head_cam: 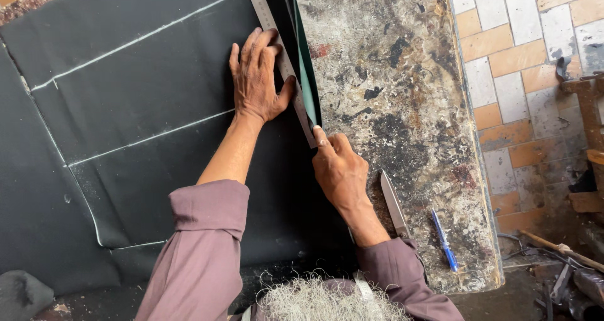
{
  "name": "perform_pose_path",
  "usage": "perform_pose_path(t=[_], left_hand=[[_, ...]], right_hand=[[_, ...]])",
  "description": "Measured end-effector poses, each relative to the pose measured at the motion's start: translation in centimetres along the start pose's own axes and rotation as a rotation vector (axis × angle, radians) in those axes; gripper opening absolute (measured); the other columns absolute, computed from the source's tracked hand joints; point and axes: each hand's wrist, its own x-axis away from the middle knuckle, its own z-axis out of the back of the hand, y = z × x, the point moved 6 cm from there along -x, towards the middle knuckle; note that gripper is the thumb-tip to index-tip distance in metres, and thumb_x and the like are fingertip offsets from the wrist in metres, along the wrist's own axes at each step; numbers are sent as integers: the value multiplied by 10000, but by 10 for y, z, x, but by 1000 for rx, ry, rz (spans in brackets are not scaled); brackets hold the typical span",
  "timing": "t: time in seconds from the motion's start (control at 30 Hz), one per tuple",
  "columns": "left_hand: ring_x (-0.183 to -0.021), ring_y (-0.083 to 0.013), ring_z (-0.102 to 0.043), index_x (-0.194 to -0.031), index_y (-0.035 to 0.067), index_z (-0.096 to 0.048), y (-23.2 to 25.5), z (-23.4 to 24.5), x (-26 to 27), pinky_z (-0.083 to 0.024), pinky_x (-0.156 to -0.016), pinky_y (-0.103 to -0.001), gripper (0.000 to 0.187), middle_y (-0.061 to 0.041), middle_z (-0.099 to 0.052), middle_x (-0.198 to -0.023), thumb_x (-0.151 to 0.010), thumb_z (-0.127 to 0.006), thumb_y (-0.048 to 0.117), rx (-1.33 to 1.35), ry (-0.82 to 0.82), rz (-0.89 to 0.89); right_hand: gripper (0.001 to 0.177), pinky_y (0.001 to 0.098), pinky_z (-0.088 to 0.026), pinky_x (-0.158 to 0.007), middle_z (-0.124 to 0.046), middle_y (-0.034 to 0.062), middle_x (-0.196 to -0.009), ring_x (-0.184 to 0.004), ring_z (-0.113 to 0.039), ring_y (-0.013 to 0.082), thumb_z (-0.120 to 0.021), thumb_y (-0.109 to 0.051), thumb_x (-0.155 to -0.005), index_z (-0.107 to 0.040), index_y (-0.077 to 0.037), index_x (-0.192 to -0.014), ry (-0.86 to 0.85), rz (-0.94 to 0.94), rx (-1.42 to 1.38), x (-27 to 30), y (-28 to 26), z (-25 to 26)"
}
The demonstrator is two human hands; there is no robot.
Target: The person cuts a large piece of black fabric on a workbench using shears, following white chalk lines. They use a metal ruler to draw straight lines and a chalk piece to mark the fabric before cutting out rectangular sections.
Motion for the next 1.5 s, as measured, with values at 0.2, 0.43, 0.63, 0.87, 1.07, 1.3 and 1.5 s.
perform_pose_path(t=[0.2, 0.43, 0.63, 0.87, 1.07, 1.3, 1.5], left_hand=[[-1523, -326, -295, -1305, 76, -538, 0, 1, -1, -106, -1253, -611, 562, -68, -407, -1572, -861, -767, 334, 1, 15, -13], [-1524, -315, -287, -1309, 96, -534, 0, -2, 0, -103, -1253, -620, 554, -58, -411, -1565, -872, -694, 396, -1, 10, -7], [-1519, -309, -292, -1364, 131, -536, 3, 5, -2, -128, -1230, -634, 583, -37, -425, -1579, -899, -663, 458, -7, 38, -49], [-1434, -377, -319, -1402, 220, -563, 29, 28, -11, -261, -1092, -690, 800, -68, -411, -1561, -775, -672, 705, -127, -13, 118], [-1592, -440, -109, -1658, 393, -110, 112, 5, 33, -130, -1182, -769, 899, 15, -43, -1751, -921, -201, 900, -80, -54, -122], [-1438, -388, -361, -1437, 195, -567, 60, 62, 252, -305, -1088, -601, 662, -87, -400, -1607, -903, -609, 584, 128, -135, -2], [-1447, -391, -329, -1400, 153, -571, -25, 142, 410, -262, -1097, -720, 603, -121, -423, -1566, -890, -673, 458, 6, 49, 291]], right_hand=[[484, 364, -529, -519, -637, 47, -930, -586, -626, 215, -693, -52, -855, -675, -159, -1327, -8, -14, -8, 2, 5, -6], [531, 347, -519, -497, -630, 79, -999, -619, -621, 193, -775, -194, -871, -628, -120, -1376, -43, -103, 69, -4, 5, 16], [706, 431, -526, -920, -599, 226, -1245, -1111, -605, 354, -825, -292, -853, -540, -16, -1437, 101, -35, 221, -5, 6, 65], [390, 417, -539, -949, -705, 160, -1175, -1083, -675, 323, -781, -150, -921, -728, -103, -1305, 125, -62, 269, 118, 48, 100], [450, 386, -488, -655, -580, 229, -778, -659, -573, 315, -881, -123, -838, -698, -3, -1231, 133, -348, 350, 189, 153, 53], [441, 436, -557, -851, -688, 200, -1019, -950, -679, 326, -762, -182, -855, -659, -14, -1249, 70, -148, 441, 230, 112, 76], [433, 512, -545, -854, -700, 210, -1043, -965, -682, 410, -781, -281, -829, -674, -16, -1153, -54, -195, 672, 259, 75, 79]])
